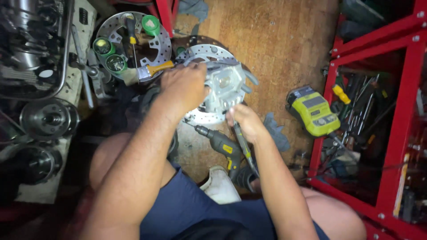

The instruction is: Cleaning and grinding the ports of a motorcycle cylinder head using a rotary tool

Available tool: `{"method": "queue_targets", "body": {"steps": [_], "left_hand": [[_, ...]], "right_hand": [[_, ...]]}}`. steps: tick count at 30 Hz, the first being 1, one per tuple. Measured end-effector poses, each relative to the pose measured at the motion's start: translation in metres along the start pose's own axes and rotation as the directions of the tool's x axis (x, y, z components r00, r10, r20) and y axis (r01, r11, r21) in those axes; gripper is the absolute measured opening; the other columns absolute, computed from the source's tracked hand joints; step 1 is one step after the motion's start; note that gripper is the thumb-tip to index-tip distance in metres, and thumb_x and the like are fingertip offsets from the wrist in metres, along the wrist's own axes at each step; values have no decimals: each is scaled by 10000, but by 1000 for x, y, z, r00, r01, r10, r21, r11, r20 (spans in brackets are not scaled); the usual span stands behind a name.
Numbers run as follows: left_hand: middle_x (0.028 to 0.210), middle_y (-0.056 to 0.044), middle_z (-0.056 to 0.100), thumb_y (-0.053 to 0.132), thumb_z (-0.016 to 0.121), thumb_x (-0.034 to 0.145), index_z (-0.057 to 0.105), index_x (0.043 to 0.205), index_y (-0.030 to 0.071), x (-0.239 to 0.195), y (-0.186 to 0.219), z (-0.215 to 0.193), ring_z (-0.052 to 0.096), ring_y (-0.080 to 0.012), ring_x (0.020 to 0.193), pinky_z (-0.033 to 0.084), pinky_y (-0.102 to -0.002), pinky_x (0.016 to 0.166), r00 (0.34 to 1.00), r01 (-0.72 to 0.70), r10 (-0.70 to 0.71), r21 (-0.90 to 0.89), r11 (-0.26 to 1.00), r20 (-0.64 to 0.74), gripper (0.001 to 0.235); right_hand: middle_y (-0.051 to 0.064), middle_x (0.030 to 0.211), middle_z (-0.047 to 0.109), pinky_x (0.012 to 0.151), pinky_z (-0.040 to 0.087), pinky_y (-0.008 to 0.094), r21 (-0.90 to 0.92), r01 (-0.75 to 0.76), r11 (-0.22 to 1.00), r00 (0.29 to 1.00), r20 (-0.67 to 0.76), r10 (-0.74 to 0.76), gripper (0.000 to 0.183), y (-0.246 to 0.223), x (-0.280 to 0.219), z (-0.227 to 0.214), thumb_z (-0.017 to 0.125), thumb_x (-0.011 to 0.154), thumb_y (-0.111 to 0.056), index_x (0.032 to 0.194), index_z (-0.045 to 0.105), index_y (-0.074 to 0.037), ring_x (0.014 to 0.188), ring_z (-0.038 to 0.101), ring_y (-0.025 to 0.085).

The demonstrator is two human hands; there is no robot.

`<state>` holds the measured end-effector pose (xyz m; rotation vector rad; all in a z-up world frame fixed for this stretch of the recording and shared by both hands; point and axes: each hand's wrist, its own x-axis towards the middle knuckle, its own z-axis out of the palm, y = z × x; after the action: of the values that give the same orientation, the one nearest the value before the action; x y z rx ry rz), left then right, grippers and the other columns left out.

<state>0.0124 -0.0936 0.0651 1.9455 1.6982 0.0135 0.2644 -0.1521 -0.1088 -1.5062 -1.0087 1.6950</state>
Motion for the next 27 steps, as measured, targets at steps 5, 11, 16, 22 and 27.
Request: {"method": "queue_targets", "body": {"steps": [5, 11, 16, 22, 27], "left_hand": [[1142, -158, 689, 253, 611, 917, 588, 1259, 53, 14, -13, 2, 674, -425, 1091, 502, -637, 893, 998, -25, 29, 71, 997, -50, 397], [1047, -131, 707, 157, 541, 932, 643, 1153, 73, 35, -32, -3, 687, -390, 1051, 514, -611, 849, 994, 4, 5, 74, 997, -111, 258], [1116, -163, 721, 101, 600, 908, 627, 1199, 38, 53, -38, -17, 682, -394, 1090, 519, -614, 861, 1000, 24, -24, 43, 999, 7, 298], [1103, -166, 727, 59, 625, 887, 656, 1122, 52, 60, -38, -21, 702, -400, 1053, 524, -627, 851, 999, -34, 34, 91, 995, 8, 237], [1097, -101, 734, 125, 531, 953, 695, 1130, 77, 60, -33, -25, 710, -350, 1052, 534, -590, 861, 997, -43, 39, 49, 998, 68, 246]], "right_hand": [[109, 623, 676, 568, 513, 254, -146, -48, 988, 996, -75, 38, 156, 11, 6, -2, 630, 900, -68, 774, 710, -23, 565, 656, 160], [159, 615, 692, 575, 556, 312, -71, -84, 994, 983, -168, 71, 84, 10, 7, 6, 687, 759, -10, 785, 766, -12, 553, 675, 200], [129, 677, 713, 619, 611, 359, 46, -76, 996, 981, -177, 83, 123, 8, 2, 7, 784, 761, 21, 882, 776, 2, 610, 691, 193], [57, 787, 723, 680, 603, 326, -1, -81, 997, 985, -151, 80, 258, 30, -8, -8, 840, 733, 24, 971, 752, -20, 715, 662, 144], [47, 850, 749, 805, 592, 352, -70, -61, 996, 965, -260, 41, 217, -8, -14, 22, 828, 766, 21, 976, 792, -18, 816, 641, 118]]}}
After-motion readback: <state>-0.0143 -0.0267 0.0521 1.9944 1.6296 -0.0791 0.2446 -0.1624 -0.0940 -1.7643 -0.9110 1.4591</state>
